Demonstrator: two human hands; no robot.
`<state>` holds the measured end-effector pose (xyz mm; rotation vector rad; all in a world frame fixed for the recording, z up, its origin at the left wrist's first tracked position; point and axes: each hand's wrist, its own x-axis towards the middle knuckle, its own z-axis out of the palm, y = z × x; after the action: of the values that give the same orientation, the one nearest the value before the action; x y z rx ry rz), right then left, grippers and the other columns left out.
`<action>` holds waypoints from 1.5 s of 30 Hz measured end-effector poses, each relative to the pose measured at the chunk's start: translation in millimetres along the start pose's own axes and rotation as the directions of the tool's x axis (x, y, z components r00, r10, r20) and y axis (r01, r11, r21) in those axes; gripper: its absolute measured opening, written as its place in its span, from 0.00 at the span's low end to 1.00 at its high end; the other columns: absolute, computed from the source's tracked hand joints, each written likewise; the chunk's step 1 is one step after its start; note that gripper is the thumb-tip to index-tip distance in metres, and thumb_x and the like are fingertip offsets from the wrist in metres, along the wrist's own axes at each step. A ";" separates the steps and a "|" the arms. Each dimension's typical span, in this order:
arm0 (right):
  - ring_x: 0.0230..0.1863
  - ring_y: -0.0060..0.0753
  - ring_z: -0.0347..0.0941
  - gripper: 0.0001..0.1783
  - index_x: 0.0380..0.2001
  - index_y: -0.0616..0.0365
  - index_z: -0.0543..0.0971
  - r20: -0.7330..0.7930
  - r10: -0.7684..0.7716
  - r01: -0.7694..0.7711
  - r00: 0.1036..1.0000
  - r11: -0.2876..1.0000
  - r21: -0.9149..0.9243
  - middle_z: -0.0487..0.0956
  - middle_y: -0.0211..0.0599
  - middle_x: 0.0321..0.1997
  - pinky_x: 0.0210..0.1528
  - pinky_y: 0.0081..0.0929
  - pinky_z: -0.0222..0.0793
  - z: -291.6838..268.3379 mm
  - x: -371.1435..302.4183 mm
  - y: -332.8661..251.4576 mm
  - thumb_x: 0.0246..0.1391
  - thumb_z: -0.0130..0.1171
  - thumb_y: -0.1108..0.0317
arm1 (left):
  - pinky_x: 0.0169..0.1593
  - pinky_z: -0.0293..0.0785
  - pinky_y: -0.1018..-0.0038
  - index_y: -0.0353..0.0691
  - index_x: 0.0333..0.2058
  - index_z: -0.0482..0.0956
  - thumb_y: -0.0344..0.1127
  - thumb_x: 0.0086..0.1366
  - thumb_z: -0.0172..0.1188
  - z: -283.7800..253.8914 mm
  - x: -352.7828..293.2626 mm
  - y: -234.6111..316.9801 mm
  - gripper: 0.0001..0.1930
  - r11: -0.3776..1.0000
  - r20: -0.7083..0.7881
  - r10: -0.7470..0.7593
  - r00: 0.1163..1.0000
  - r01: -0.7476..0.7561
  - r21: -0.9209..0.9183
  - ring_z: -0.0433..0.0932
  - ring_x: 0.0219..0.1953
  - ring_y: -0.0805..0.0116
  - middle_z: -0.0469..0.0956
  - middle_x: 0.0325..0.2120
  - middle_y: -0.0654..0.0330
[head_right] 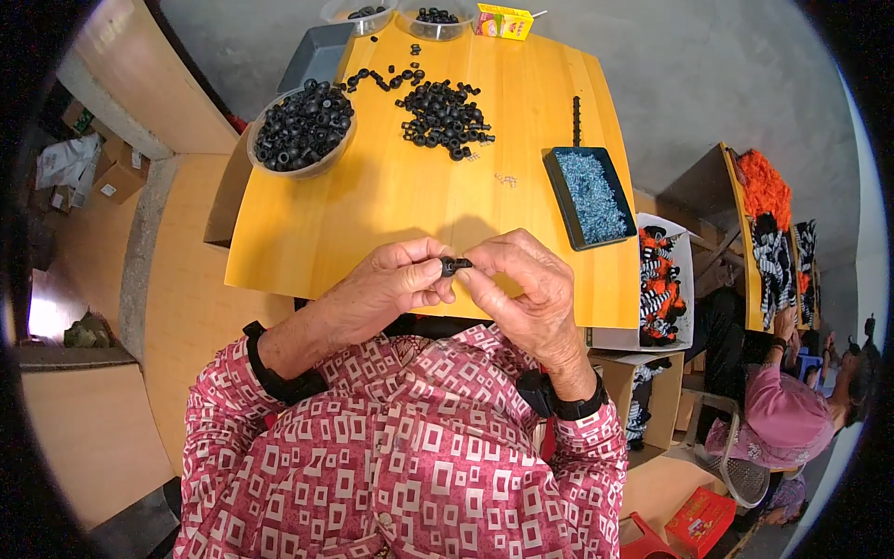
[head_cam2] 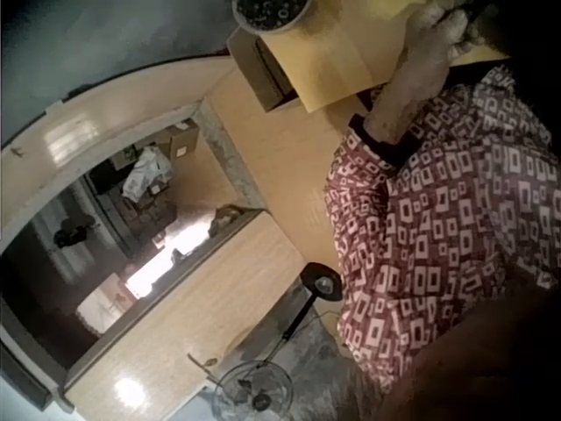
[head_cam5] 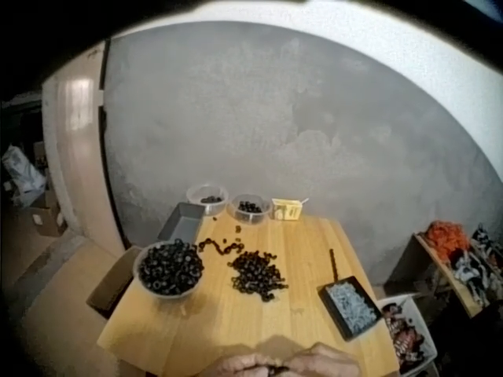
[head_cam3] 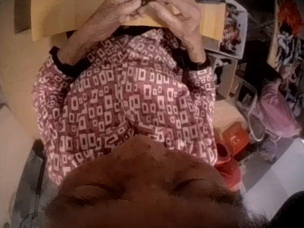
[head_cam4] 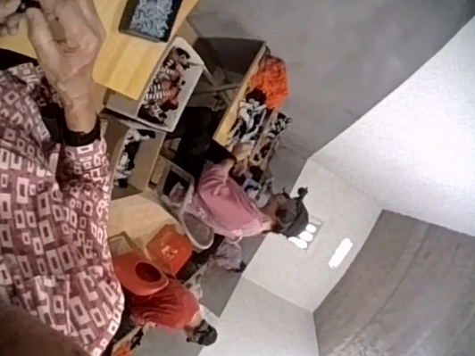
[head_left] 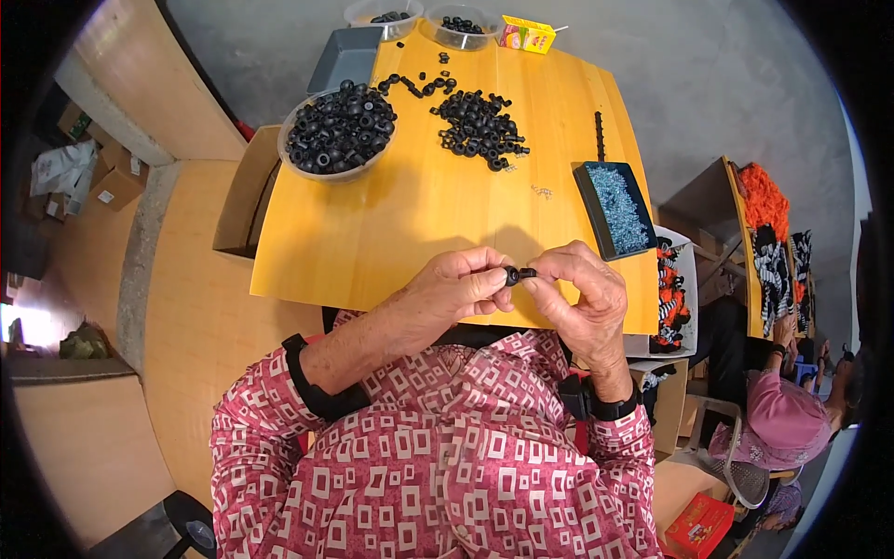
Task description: The person assembles small black plastic components by hand at a workstation.
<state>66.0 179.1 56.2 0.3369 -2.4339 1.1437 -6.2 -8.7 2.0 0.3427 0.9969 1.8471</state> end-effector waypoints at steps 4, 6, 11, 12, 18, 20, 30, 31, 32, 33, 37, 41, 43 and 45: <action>0.31 0.31 0.76 0.08 0.30 0.63 0.80 -0.001 -0.019 0.019 1.000 1.000 0.003 0.80 0.37 0.30 0.34 0.26 0.70 0.0 -2.1 2.0 0.44 0.68 0.78 | 0.51 0.71 0.77 0.40 0.46 0.74 0.42 0.72 0.54 1.7 -1.0 1.0 0.13 1.000 -0.010 -0.004 1.000 0.004 0.019 0.75 0.40 0.78 0.74 0.37 0.68; 0.31 0.31 0.76 0.08 0.30 0.62 0.80 0.009 -0.022 0.022 1.000 1.000 0.010 0.80 0.37 0.30 0.34 0.26 0.70 -1.0 -2.4 0.3 0.44 0.68 0.79 | 0.51 0.70 0.77 0.40 0.46 0.74 0.42 0.72 0.54 1.2 -1.4 0.0 0.13 0.999 0.008 -0.003 1.000 0.003 0.034 0.75 0.40 0.78 0.75 0.37 0.68; 0.31 0.32 0.76 0.09 0.31 0.62 0.79 0.025 -0.023 0.022 0.999 1.000 0.011 0.80 0.37 0.30 0.34 0.26 0.71 -0.1 -4.6 -0.3 0.44 0.67 0.80 | 0.51 0.71 0.76 0.39 0.45 0.74 0.44 0.72 0.54 1.5 -1.8 0.1 0.14 0.984 0.000 0.034 0.999 -0.033 0.174 0.75 0.41 0.78 0.75 0.38 0.67; 0.31 0.32 0.77 0.09 0.31 0.62 0.79 0.034 -0.015 0.015 0.999 1.000 0.010 0.80 0.37 0.30 0.34 0.26 0.71 -0.9 -4.8 -1.5 0.44 0.67 0.80 | 0.51 0.71 0.76 0.39 0.45 0.74 0.45 0.71 0.54 1.2 -1.8 -0.2 0.15 0.974 0.004 0.059 0.998 -0.058 0.220 0.75 0.41 0.78 0.76 0.38 0.67; 0.33 0.37 0.78 0.10 0.32 0.62 0.80 0.065 -0.039 0.042 0.997 0.998 -0.041 0.80 0.40 0.31 0.35 0.29 0.73 -1.3 -5.8 -4.6 0.43 0.66 0.80 | 0.50 0.71 0.77 0.38 0.46 0.74 0.44 0.70 0.56 4.8 -4.0 2.3 0.16 0.951 -0.004 0.129 0.992 -0.123 0.285 0.76 0.41 0.79 0.76 0.38 0.67; 0.33 0.38 0.78 0.10 0.33 0.62 0.80 0.072 -0.045 0.050 0.996 0.997 -0.061 0.79 0.40 0.31 0.35 0.30 0.74 -0.8 -6.5 -4.3 0.43 0.66 0.81 | 0.50 0.71 0.77 0.38 0.46 0.74 0.44 0.70 0.55 7.4 -5.0 2.8 0.15 0.954 -0.014 0.128 0.992 -0.119 0.274 0.75 0.41 0.79 0.76 0.37 0.67; 0.34 0.41 0.78 0.10 0.33 0.63 0.79 0.064 -0.034 0.042 0.997 0.992 -0.116 0.79 0.41 0.31 0.35 0.31 0.73 2.3 -10.1 -10.2 0.44 0.66 0.80 | 0.49 0.70 0.77 0.38 0.45 0.75 0.44 0.70 0.54 5.0 -4.3 3.2 0.15 0.951 -0.003 0.128 0.992 -0.122 0.285 0.74 0.41 0.79 0.76 0.36 0.67; 0.34 0.41 0.78 0.10 0.33 0.63 0.80 0.069 -0.049 0.058 0.996 0.989 -0.135 0.80 0.41 0.31 0.35 0.31 0.73 2.1 -10.2 -10.3 0.44 0.66 0.80 | 0.49 0.70 0.77 0.38 0.45 0.75 0.44 0.70 0.54 4.8 -4.6 2.9 0.15 0.951 -0.004 0.128 0.992 -0.122 0.285 0.74 0.41 0.79 0.76 0.36 0.67; 0.34 0.41 0.78 0.10 0.33 0.63 0.80 0.068 -0.049 0.058 0.996 0.989 -0.135 0.80 0.41 0.31 0.35 0.31 0.73 1.6 -10.3 -10.4 0.44 0.66 0.80 | 0.49 0.70 0.77 0.38 0.45 0.75 0.44 0.71 0.54 4.9 -4.5 2.4 0.15 0.952 -0.017 0.120 0.993 -0.110 0.287 0.74 0.41 0.79 0.76 0.36 0.67; 0.34 0.40 0.78 0.09 0.33 0.63 0.80 0.066 -0.018 0.025 0.998 0.993 -0.116 0.80 0.41 0.31 0.36 0.30 0.73 1.1 -10.5 -10.5 0.45 0.67 0.80 | 0.49 0.70 0.77 0.38 0.45 0.75 0.44 0.71 0.54 4.9 -4.5 1.9 0.15 0.953 -0.030 0.112 0.993 -0.099 0.288 0.74 0.41 0.79 0.76 0.36 0.67; 0.34 0.37 0.79 0.08 0.32 0.64 0.81 0.052 0.093 -0.093 0.994 0.996 -0.006 0.81 0.41 0.31 0.37 0.27 0.74 -1.4 -13.1 -7.8 0.46 0.67 0.79 | 0.50 0.71 0.78 0.38 0.46 0.75 0.42 0.72 0.53 5.5 -3.7 0.8 0.14 0.979 -0.028 0.065 0.997 -0.058 0.197 0.74 0.41 0.79 0.76 0.36 0.66; 0.34 0.35 0.79 0.07 0.32 0.64 0.81 0.049 0.104 -0.105 0.993 0.994 0.007 0.81 0.40 0.32 0.38 0.26 0.74 -2.2 -12.9 -7.8 0.47 0.67 0.79 | 0.52 0.71 0.77 0.37 0.46 0.74 0.38 0.72 0.52 6.9 -3.3 0.8 0.11 0.995 -0.061 0.007 0.998 -0.001 0.101 0.75 0.41 0.78 0.76 0.37 0.66; 0.34 0.34 0.79 0.07 0.32 0.64 0.81 0.050 0.104 -0.105 0.993 0.995 0.003 0.81 0.40 0.31 0.38 0.27 0.74 -2.7 -12.4 -8.6 0.47 0.67 0.79 | 0.53 0.72 0.77 0.37 0.45 0.74 0.38 0.72 0.52 7.8 -3.9 1.7 0.11 0.998 -0.067 0.004 0.998 0.000 0.067 0.75 0.41 0.78 0.76 0.37 0.66; 0.34 0.35 0.79 0.07 0.32 0.64 0.81 0.051 0.108 -0.109 0.993 0.994 0.008 0.81 0.40 0.31 0.37 0.27 0.74 -1.7 -12.1 -8.3 0.47 0.67 0.78 | 0.52 0.72 0.77 0.37 0.46 0.75 0.39 0.72 0.52 7.6 -3.1 2.6 0.12 0.988 -0.079 0.005 0.997 0.007 0.152 0.75 0.41 0.77 0.76 0.37 0.65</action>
<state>80.4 175.7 57.0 0.2418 -2.5174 1.2085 -1.7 -8.2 9.3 0.3631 1.1963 1.7994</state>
